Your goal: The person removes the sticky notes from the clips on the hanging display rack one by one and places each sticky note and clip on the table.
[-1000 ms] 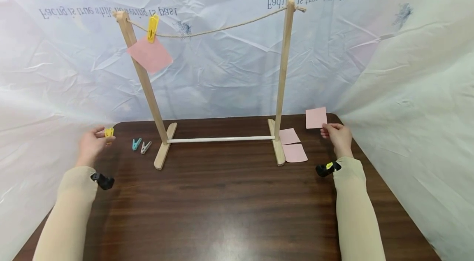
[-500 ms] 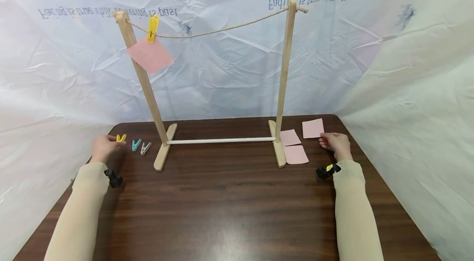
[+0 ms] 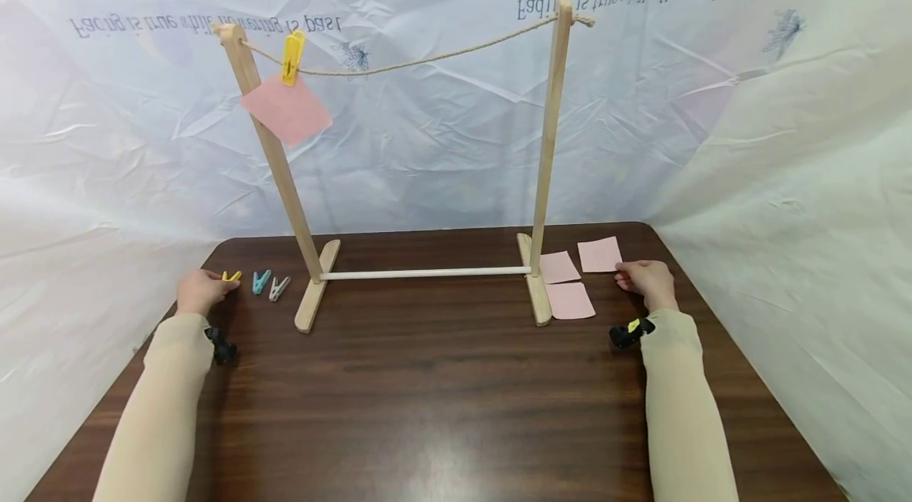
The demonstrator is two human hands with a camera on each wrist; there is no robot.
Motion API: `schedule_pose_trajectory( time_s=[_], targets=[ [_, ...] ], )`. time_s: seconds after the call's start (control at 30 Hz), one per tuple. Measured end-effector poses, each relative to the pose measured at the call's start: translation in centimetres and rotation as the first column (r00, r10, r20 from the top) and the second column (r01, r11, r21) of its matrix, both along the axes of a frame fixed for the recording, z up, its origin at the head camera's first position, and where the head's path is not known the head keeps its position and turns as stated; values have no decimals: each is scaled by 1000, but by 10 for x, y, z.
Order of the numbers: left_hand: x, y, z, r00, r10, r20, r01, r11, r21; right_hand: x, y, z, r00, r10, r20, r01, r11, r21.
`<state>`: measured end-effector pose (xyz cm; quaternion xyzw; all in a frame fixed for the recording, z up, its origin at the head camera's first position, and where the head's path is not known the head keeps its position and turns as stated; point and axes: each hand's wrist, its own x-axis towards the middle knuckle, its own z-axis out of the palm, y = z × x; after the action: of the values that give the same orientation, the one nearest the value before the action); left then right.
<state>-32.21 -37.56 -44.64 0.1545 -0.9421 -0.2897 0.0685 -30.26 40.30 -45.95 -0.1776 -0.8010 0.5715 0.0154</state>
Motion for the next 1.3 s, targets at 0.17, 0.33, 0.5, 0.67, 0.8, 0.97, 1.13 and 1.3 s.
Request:
schedule_pose_trajectory(
  time_s=[0.17,0.33,0.5,0.67,0.8,0.97,1.13,1.3],
  targets=[
    [3,-4,-1,1000,15,2,-15,999,42,0,0,-1,1000,-19,-14,20,999,26],
    [5,-7,-1,1000,6,0,-6,995,98,1,0,-1,998,-57,3,57,998,40],
    [6,-6,2,1000,8,6,-9,995,102,2,-1,-3,998,-64,23,63,997,51],
    [9,-4,5,1000,20,14,-21,996,91,3,-1,-3,997,-71,29,69,996,55],
    [9,-4,5,999,33,15,-34,997,71,3,-2,-3,995,-94,24,94,995,24],
    [7,-1,1,998,53,15,-54,996,68,4,-2,-3,993,-113,24,112,994,11],
    [5,0,-3,998,65,24,-67,994,89,4,0,-5,991,-131,6,131,991,3],
    [8,-1,-3,997,64,36,-70,980,185,4,-1,-6,992,-121,-42,119,992,-37]
  ],
)
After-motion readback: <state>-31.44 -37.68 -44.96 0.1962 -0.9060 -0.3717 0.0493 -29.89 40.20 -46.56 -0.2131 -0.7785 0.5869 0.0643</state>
